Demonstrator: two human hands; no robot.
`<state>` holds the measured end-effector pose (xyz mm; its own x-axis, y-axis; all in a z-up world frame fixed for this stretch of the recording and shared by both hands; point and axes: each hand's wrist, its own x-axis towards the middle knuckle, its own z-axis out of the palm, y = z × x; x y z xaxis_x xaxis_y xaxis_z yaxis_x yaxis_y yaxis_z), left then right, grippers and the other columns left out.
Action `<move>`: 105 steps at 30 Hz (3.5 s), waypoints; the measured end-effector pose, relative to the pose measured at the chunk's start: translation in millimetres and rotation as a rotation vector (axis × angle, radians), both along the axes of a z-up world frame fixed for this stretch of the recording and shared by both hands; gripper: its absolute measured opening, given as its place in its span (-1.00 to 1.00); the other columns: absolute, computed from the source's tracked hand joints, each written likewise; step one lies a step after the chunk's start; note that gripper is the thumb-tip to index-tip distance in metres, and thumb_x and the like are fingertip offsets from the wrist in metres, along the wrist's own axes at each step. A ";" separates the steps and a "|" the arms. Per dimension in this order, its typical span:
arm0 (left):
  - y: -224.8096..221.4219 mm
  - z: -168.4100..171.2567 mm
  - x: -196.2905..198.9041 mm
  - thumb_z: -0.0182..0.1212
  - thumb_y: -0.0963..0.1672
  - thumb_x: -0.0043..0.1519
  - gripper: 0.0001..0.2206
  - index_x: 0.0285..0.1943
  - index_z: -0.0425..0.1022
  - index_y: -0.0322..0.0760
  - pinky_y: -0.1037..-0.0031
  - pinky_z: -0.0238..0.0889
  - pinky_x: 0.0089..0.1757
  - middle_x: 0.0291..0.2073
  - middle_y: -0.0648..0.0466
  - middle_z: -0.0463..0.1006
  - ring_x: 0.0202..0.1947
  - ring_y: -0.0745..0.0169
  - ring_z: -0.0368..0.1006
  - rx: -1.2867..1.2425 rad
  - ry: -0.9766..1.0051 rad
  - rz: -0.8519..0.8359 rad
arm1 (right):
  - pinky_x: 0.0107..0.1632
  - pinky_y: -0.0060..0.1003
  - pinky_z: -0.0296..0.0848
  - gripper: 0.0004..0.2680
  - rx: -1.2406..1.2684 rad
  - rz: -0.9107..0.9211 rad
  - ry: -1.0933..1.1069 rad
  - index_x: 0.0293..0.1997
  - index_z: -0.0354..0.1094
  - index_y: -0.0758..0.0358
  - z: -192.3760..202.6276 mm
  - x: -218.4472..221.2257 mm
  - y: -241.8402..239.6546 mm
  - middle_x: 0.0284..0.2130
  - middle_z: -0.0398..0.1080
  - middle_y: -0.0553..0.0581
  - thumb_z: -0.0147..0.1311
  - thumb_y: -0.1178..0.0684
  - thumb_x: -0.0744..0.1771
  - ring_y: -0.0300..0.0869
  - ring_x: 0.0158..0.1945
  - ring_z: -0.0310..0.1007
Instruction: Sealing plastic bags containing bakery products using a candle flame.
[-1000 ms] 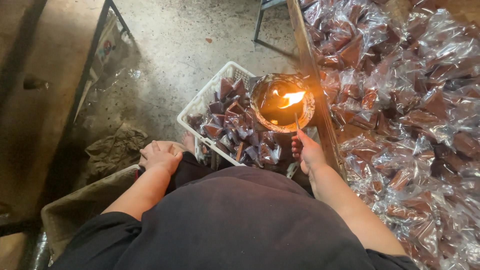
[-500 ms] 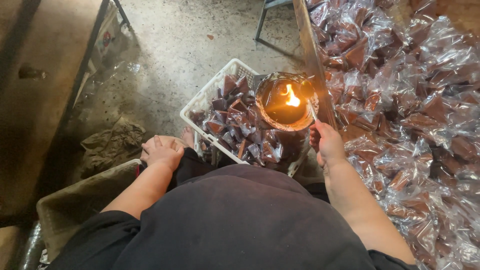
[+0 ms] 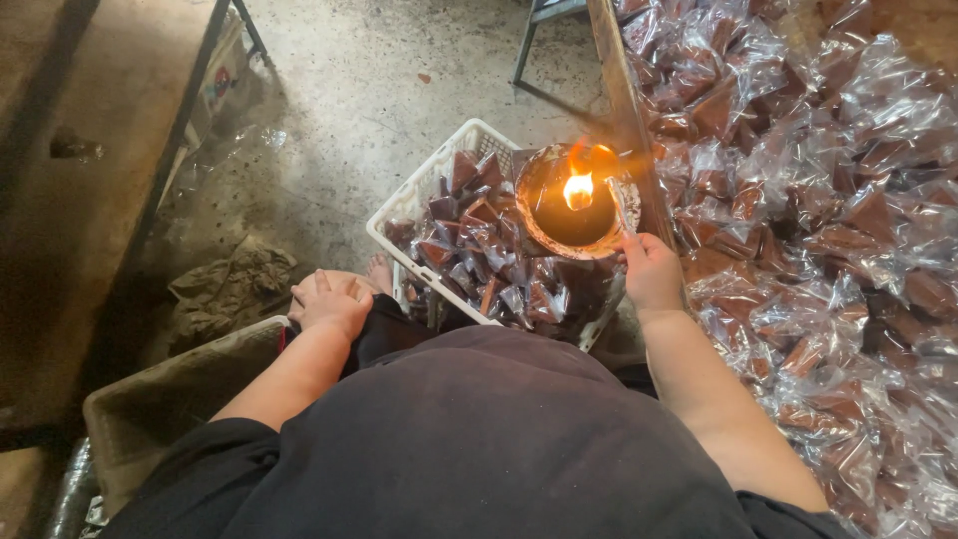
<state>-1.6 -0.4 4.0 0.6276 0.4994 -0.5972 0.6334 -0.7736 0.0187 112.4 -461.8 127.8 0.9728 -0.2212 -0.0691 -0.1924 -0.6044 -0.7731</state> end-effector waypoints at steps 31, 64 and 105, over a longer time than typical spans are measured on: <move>6.0 40.6 -47.6 -0.31 0.13 0.36 -0.48 0.57 -0.13 0.47 -0.50 -0.33 0.25 0.63 0.36 -0.44 0.59 -0.15 -0.43 -0.219 -0.083 0.233 | 0.40 0.37 -0.28 -0.43 -0.618 -0.465 0.228 0.59 -0.12 0.09 144.4 -3.4 -318.1 0.47 -0.22 0.41 -0.01 -0.27 0.41 0.31 0.49 -0.32; -13.0 51.3 -19.0 -0.21 0.23 0.29 -0.40 0.57 -0.04 0.47 -0.17 0.02 0.28 0.58 0.02 -0.20 0.49 -0.35 -0.07 -0.135 -0.108 0.392 | 0.38 0.45 -0.06 -0.37 -0.486 -0.291 0.427 0.55 -0.06 0.14 105.2 -25.5 -217.4 0.43 0.00 0.42 -0.33 -0.49 0.38 0.32 0.49 -0.13; -227.3 85.2 45.6 -0.03 0.40 0.10 -0.31 -0.16 0.43 -0.11 0.64 -0.02 -0.76 -0.48 -0.13 0.49 -0.72 0.15 0.34 -1.776 -0.037 0.321 | 0.09 -0.29 0.49 -0.28 0.374 0.716 0.141 0.51 0.04 -0.21 -15.3 -30.8 -6.6 0.21 0.34 0.13 0.44 0.10 0.20 -0.10 0.08 0.43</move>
<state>44.1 -227.7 89.2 0.6695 -0.5608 -0.4871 0.7185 0.3223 0.6164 81.7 -468.4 112.6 0.8462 0.5122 -0.1469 0.0321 -0.3242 -0.9454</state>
